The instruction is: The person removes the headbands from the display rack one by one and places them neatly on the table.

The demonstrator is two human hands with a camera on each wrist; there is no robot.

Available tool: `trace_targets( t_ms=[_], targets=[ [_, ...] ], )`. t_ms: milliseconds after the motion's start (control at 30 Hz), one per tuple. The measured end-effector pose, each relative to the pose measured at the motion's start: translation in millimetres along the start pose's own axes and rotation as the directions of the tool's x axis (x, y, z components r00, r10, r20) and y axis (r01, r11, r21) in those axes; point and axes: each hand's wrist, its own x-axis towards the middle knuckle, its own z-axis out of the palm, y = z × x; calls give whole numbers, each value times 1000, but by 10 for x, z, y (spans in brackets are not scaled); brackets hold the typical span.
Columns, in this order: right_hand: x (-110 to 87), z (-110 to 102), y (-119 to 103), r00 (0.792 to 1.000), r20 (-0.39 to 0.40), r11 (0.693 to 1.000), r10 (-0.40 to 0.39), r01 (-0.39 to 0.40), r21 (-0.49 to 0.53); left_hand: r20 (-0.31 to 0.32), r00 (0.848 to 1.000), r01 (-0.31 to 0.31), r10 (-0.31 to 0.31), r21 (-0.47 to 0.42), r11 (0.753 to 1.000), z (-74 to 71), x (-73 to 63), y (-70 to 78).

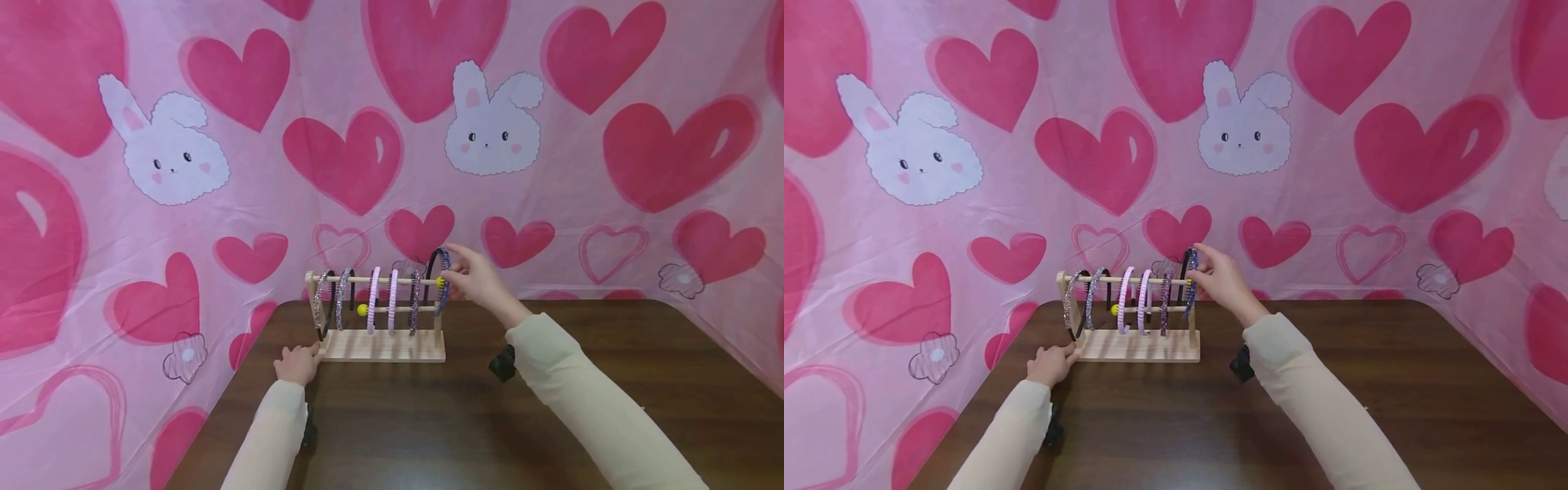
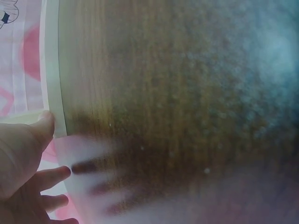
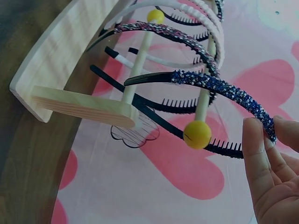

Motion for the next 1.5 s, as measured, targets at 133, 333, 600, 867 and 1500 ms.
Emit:
trace_targets(
  t_ms=[133,333,600,867,1500],
  targets=[
    [-8,-56,-48,1000,-14,1000,2,-3,-19,0,1000,0,0,-5,1000,17,18,-16],
    [-15,-134,-88,999,-36,1000,5,-5,8,1,1000,1,-1,-5,1000,15,31,-9],
    [-32,-239,-95,998,-60,1000,-2,3,18,-4,1000,-1,1,9,1000,8,23,0],
    [-27,-349,-8,996,-90,999,4,-1,40,-19,1000,2,-2,-1,1000,2,-2,5],
    [-151,-633,326,984,-155,992,88,-73,100,-22,1000,-10,10,-3,1000,-1,-13,10]
  ],
)
